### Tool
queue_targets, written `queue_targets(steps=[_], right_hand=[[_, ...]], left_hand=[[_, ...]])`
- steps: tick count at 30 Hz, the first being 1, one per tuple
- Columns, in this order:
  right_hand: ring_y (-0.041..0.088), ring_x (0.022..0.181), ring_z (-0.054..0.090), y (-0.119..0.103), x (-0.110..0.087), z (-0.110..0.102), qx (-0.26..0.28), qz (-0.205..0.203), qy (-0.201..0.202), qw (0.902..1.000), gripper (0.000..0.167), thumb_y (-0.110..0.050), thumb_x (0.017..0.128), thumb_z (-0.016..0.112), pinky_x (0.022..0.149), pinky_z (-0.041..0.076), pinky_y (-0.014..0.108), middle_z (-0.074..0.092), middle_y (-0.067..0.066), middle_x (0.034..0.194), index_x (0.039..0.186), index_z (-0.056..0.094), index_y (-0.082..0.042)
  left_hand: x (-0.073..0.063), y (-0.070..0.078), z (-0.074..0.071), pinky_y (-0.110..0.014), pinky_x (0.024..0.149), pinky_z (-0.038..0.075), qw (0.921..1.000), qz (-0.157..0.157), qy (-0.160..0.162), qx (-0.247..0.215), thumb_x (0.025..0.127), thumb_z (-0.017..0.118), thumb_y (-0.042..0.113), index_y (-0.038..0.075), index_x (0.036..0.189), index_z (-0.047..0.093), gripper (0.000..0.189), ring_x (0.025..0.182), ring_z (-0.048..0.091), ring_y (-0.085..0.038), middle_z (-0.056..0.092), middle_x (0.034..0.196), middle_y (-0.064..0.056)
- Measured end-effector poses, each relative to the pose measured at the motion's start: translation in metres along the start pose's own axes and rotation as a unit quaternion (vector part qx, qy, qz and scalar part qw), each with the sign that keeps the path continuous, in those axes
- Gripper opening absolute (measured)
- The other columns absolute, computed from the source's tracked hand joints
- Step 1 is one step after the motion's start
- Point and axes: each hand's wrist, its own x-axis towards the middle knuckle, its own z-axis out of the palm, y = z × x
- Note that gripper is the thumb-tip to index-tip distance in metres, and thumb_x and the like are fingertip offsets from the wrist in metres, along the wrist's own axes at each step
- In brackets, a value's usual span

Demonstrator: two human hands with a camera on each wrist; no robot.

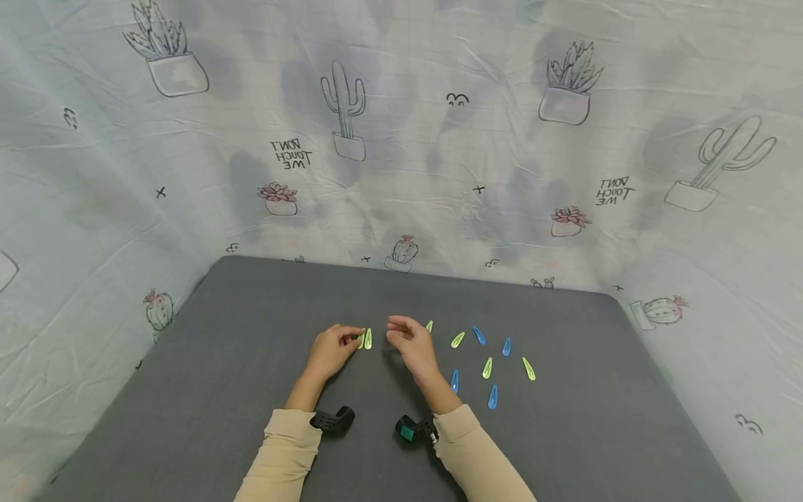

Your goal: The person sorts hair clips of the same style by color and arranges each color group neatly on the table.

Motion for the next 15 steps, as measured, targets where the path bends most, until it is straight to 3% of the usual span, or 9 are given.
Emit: queue_targets(steps=[6, 10, 15], right_hand=[[0.040, 0.112, 0.057, -0.027, -0.011, -0.028, -0.001, -0.030, -0.042, 0.9986, 0.037, -0.003, 0.092, 0.060, 0.092, 0.049, 0.039, 0.056, 0.030, 0.123, 0.126, 0.054, 0.010], [0.041, 0.114, 0.056, -0.010, -0.008, -0.051, 0.020, -0.048, -0.052, 0.9973, 0.039, -0.003, 0.091, 0.060, 0.090, 0.050, 0.029, 0.053, 0.033, 0.125, 0.127, 0.052, 0.010], [0.038, 0.115, 0.056, 0.011, -0.015, -0.085, 0.020, -0.061, -0.036, 0.9973, 0.040, -0.008, 0.091, 0.062, 0.088, 0.048, 0.020, 0.053, 0.031, 0.126, 0.127, 0.053, 0.007]], left_hand=[[-0.001, 0.001, -0.002, -0.028, 0.057, 0.035, 1.0000, 0.002, -0.005, 0.004, 0.084, 0.071, 0.015, 0.012, 0.103, 0.075, 0.019, 0.060, 0.044, -0.012, 0.054, 0.072, 0.000], [-0.002, 0.001, -0.002, -0.028, 0.058, 0.035, 0.9999, -0.001, -0.012, 0.006, 0.085, 0.070, 0.016, 0.013, 0.104, 0.074, 0.020, 0.060, 0.044, -0.012, 0.054, 0.073, 0.000], [-0.002, 0.001, -0.001, -0.028, 0.058, 0.034, 0.9999, -0.002, -0.014, 0.006, 0.085, 0.070, 0.016, 0.014, 0.105, 0.074, 0.020, 0.060, 0.043, -0.012, 0.054, 0.074, 0.000]])
